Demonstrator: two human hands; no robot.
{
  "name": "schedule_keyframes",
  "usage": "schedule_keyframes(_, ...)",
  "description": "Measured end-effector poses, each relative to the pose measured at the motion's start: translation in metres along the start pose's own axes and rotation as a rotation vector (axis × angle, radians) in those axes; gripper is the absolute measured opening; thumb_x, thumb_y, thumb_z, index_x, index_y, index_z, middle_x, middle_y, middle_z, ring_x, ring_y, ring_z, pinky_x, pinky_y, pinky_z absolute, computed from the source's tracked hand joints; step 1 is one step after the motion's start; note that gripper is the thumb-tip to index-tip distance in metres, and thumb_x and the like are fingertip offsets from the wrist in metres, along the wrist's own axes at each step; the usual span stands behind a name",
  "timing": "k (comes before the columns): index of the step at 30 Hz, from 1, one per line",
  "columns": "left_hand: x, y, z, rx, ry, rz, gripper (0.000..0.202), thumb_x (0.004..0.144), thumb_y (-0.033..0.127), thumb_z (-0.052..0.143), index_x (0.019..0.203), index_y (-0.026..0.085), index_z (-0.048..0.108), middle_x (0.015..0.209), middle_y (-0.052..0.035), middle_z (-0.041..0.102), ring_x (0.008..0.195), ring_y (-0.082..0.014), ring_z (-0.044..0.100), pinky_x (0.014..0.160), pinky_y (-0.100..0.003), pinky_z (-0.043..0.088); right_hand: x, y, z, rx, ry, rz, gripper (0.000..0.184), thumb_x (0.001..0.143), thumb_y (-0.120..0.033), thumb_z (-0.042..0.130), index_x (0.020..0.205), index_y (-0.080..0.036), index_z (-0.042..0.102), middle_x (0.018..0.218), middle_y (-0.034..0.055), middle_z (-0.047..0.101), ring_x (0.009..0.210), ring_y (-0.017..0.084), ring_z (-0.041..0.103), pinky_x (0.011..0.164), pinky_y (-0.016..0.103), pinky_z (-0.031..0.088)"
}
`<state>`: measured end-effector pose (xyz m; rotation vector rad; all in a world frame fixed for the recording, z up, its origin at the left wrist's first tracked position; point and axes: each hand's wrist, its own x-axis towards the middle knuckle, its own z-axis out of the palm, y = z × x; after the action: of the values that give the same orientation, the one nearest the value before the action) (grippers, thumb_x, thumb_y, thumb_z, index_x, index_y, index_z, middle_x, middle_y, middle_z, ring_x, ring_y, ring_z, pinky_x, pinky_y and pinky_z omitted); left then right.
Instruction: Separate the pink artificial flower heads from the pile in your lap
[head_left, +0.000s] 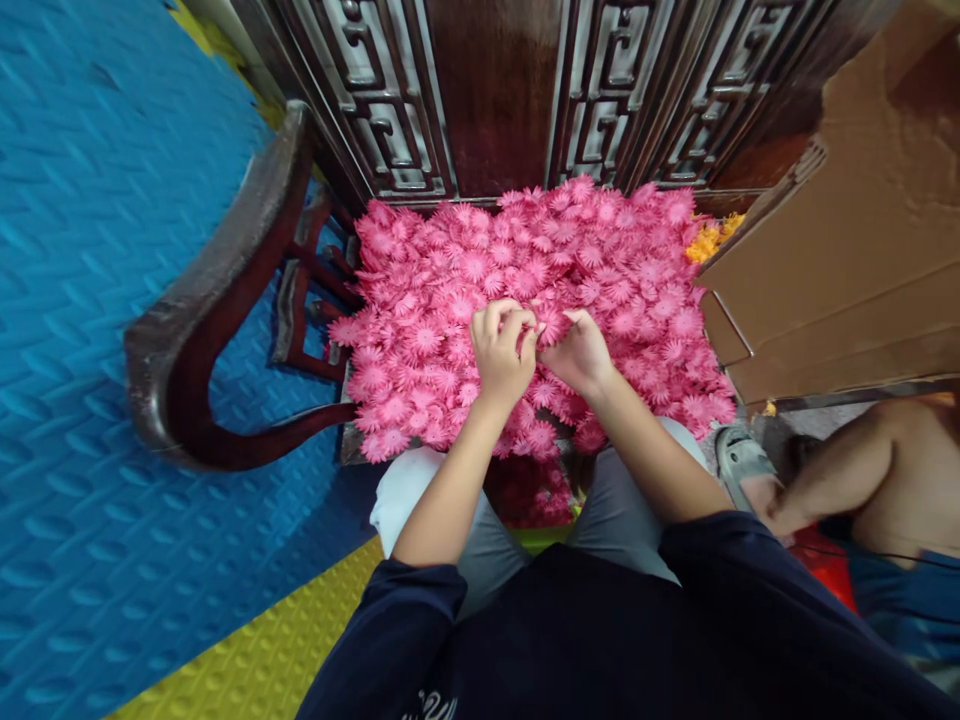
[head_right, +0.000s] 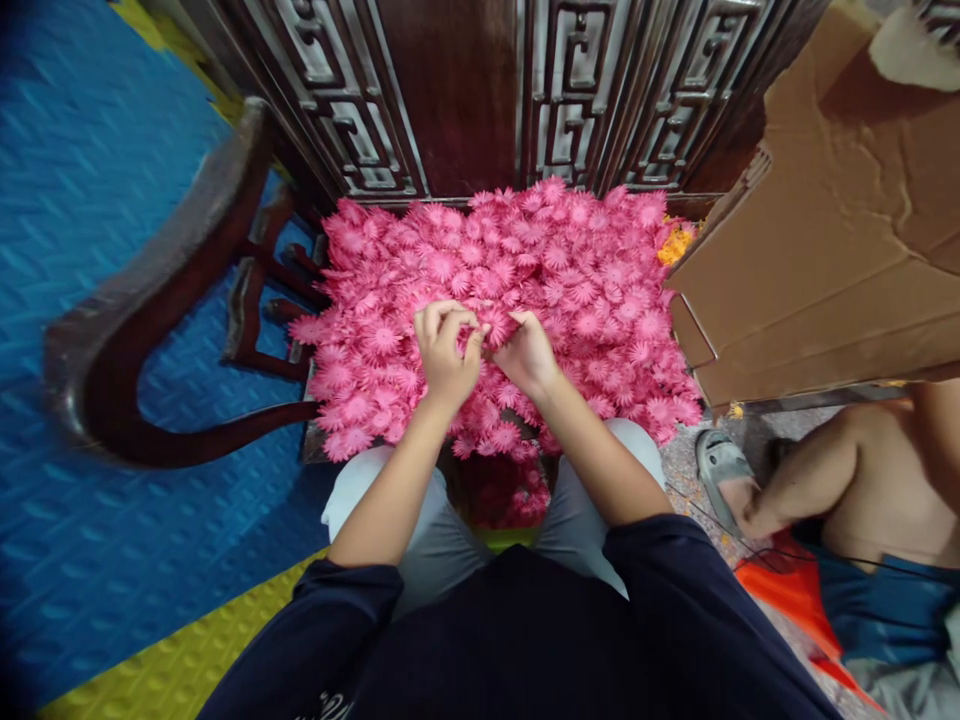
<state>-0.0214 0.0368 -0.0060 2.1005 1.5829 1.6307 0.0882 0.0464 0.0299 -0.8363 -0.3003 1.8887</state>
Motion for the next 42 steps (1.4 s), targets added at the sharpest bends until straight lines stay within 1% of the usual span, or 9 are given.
schedule_keyframes(4, -0.006, 0.002, 0.004, 0.032, -0.025, 0.123, 0.014, 0.092, 0.027, 0.048, 0.084, 0.021, 0.058, 0.082, -0.0023, 0.066, 0.08, -0.018, 0.055, 0.074, -0.032, 0.035, 0.008, 0.001, -0.006, 0.111, 0.011, -0.009, 0.023, 0.077, -0.017, 0.03, 0.062, -0.02, 0.047, 0.054, -0.0011, 0.056, 0.053, 0.012, 0.048, 0.067, 0.028, 0.049)
schedule_keyframes(7, -0.008, 0.0, 0.006, -0.036, 0.031, 0.09, 0.014, 0.092, 0.026, 0.048, 0.081, 0.02, 0.054, 0.074, -0.0002, 0.064, 0.073, -0.0155, 0.055, 0.071, -0.03, 0.036, 0.012, -0.002, -0.011, 0.137, 0.056, -0.023, 0.02, 0.076, -0.019, 0.03, 0.065, -0.021, 0.046, 0.059, 0.0007, 0.059, 0.055, 0.013, 0.048, 0.062, 0.028, 0.046)
schedule_keyframes(12, 0.002, -0.012, 0.002, -0.11, 0.264, -0.215, 0.016, 0.09, 0.036, 0.052, 0.085, 0.02, 0.054, 0.082, -0.0023, 0.062, 0.078, -0.0151, 0.057, 0.077, -0.03, 0.043, 0.007, -0.011, -0.015, 0.051, 0.075, 0.014, 0.019, 0.075, -0.027, 0.034, 0.075, -0.02, 0.052, 0.058, -0.0002, 0.054, 0.053, 0.013, 0.048, 0.054, 0.025, 0.041)
schedule_keyframes(16, 0.014, -0.029, -0.007, -0.243, 0.401, -0.462, 0.033, 0.086, 0.037, 0.057, 0.115, 0.021, 0.052, 0.113, -0.0062, 0.06, 0.085, -0.0134, 0.057, 0.082, -0.028, 0.046, 0.001, -0.011, -0.01, -0.003, 0.069, 0.032, 0.025, 0.077, -0.026, 0.034, 0.082, -0.018, 0.057, 0.056, -0.0009, 0.053, 0.05, 0.012, 0.047, 0.052, 0.024, 0.038)
schedule_keyframes(20, 0.017, -0.037, -0.008, -0.341, 0.313, -0.55, 0.041, 0.078, 0.033, 0.068, 0.116, 0.022, 0.057, 0.105, -0.0041, 0.062, 0.084, -0.0129, 0.057, 0.081, -0.026, 0.046, 0.0, -0.009, -0.006, -0.046, 0.088, 0.068, 0.029, 0.078, -0.028, 0.034, 0.087, -0.017, 0.06, 0.053, -0.0014, 0.052, 0.048, 0.011, 0.047, 0.051, 0.024, 0.037)
schedule_keyframes(24, 0.014, -0.032, -0.003, -0.421, 0.166, -0.612, 0.024, 0.075, 0.032, 0.071, 0.094, 0.019, 0.064, 0.08, -0.0003, 0.059, 0.071, -0.011, 0.052, 0.074, -0.024, 0.045, 0.001, -0.009, -0.006, -0.061, 0.111, 0.048, 0.029, 0.078, -0.028, 0.034, 0.085, -0.016, 0.06, 0.054, -0.0008, 0.055, 0.047, 0.011, 0.048, 0.05, 0.023, 0.038)
schedule_keyframes(29, 0.013, -0.026, 0.001, -0.599, 0.0, -0.633, 0.022, 0.076, 0.034, 0.07, 0.073, 0.019, 0.054, 0.069, 0.0036, 0.05, 0.064, -0.0078, 0.046, 0.066, -0.02, 0.04, 0.0, -0.009, -0.005, -0.091, 0.125, 0.02, 0.031, 0.077, -0.028, 0.034, 0.086, -0.015, 0.061, 0.058, 0.0019, 0.06, 0.054, 0.014, 0.055, 0.051, 0.024, 0.041)
schedule_keyframes(38, 0.013, -0.021, 0.003, -0.796, -0.057, -0.788, 0.031, 0.06, 0.017, 0.078, 0.084, 0.019, 0.059, 0.062, 0.0071, 0.052, 0.056, -0.0072, 0.046, 0.062, -0.02, 0.039, 0.003, -0.007, -0.009, -0.067, 0.11, 0.016, 0.024, 0.078, -0.03, 0.037, 0.079, -0.019, 0.059, 0.061, 0.0008, 0.062, 0.052, 0.013, 0.053, 0.051, 0.026, 0.041)
schedule_keyframes(42, 0.017, -0.022, -0.001, -0.633, 0.063, -0.727, 0.018, 0.066, 0.021, 0.076, 0.08, 0.019, 0.064, 0.074, 0.0024, 0.063, 0.072, -0.0106, 0.058, 0.075, -0.023, 0.045, 0.002, -0.009, -0.008, -0.082, 0.103, 0.035, 0.034, 0.08, -0.03, 0.031, 0.086, -0.015, 0.062, 0.061, 0.002, 0.062, 0.051, 0.013, 0.052, 0.049, 0.024, 0.039)
